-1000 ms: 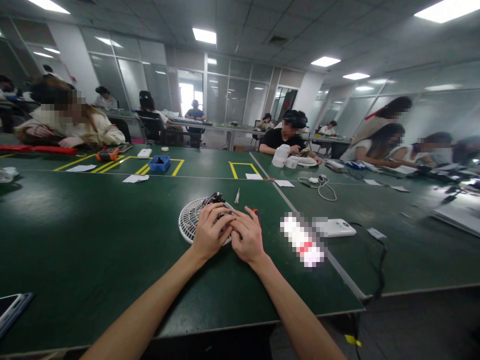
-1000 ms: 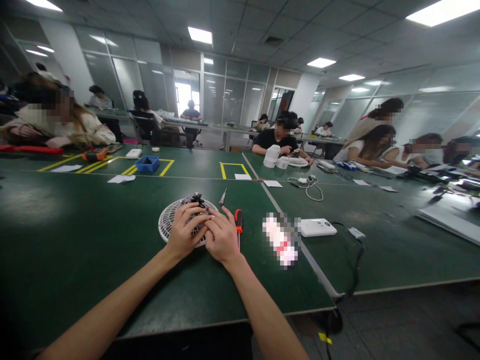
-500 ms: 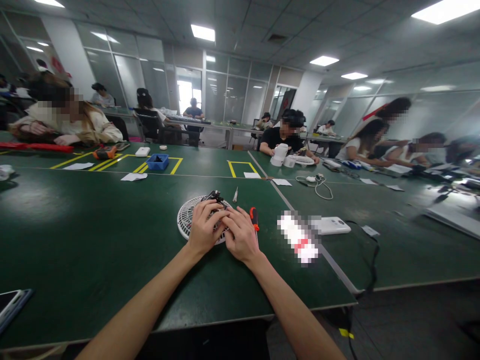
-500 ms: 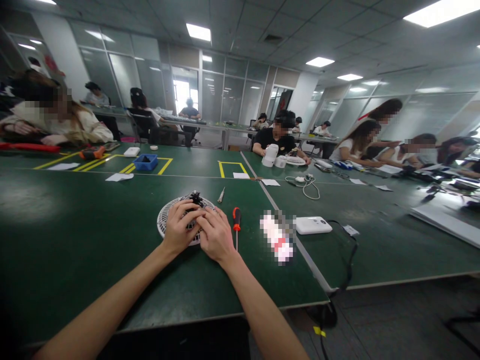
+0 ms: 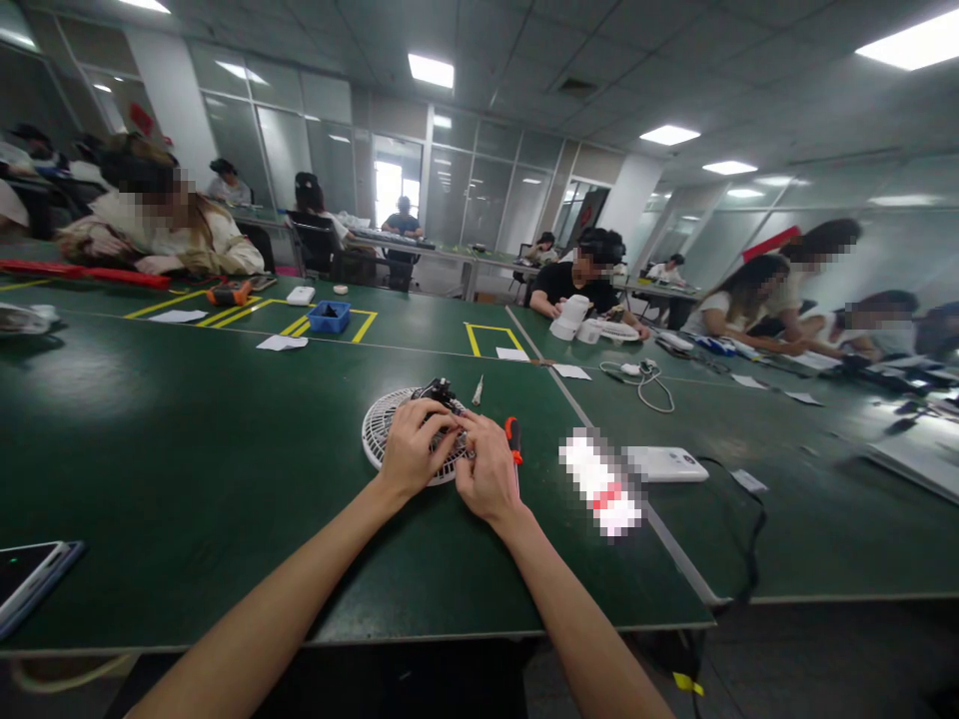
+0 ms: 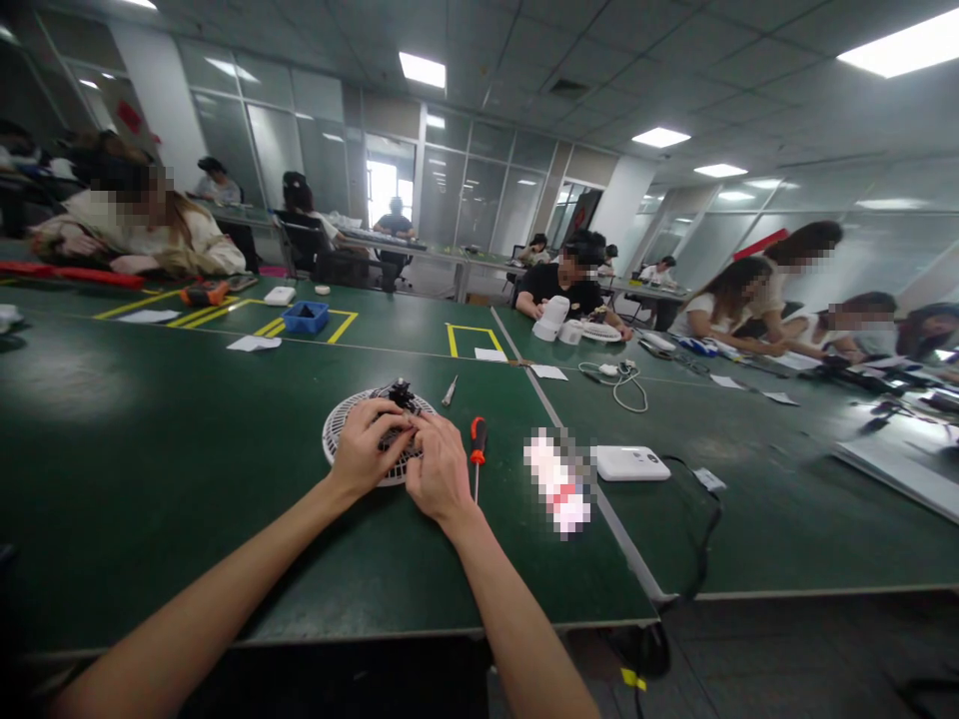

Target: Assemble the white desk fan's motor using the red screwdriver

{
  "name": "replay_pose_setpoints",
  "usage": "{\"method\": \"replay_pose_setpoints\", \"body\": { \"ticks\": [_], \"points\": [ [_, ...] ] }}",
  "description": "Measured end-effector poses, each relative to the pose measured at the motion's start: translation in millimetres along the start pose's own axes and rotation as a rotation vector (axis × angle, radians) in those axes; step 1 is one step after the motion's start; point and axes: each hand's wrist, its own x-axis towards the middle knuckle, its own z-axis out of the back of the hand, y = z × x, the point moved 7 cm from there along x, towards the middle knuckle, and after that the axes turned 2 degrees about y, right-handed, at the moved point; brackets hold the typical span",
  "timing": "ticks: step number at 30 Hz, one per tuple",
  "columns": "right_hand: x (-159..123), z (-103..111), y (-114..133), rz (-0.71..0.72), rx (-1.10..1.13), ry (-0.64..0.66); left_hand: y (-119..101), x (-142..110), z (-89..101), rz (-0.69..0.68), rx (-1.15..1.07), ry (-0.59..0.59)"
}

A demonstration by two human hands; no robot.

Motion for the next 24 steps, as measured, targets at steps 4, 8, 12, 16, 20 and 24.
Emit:
{"method": "replay_pose_setpoints", "body": {
  "ticks": [4,8,12,16,20,24],
  "points": [
    [1.2,17.2,-28.3,-0.183,-0.081,-0.106,3.8,0.4,-0.8,0.028,-0.045,0.014],
    [-6.2,40.3,-66.7,-0.488,-0.249,-0.208,3.8,-0.1,-0.2,0.027,-0.048,0.022],
    [-18.2,34.9,-91.8,-0.816,-0.379,0.049,3.1,-0.5,0.1,0.033,-0.059,0.027],
    [-29.7,19.5,-98.8,-0.987,-0.398,0.36,4.5,-0.8,-2.0,0.047,-0.077,0.041],
    [-33.3,20.1,-102.1,-1.051,-0.396,0.444,3.6,-1.6,-3.9,0.037,-0.088,0.044],
    [-36.6,26.0,-110.8,-1.097,-0.277,0.38,2.8,-2.5,-4.1,0.031,-0.101,0.037]
  ]
}}
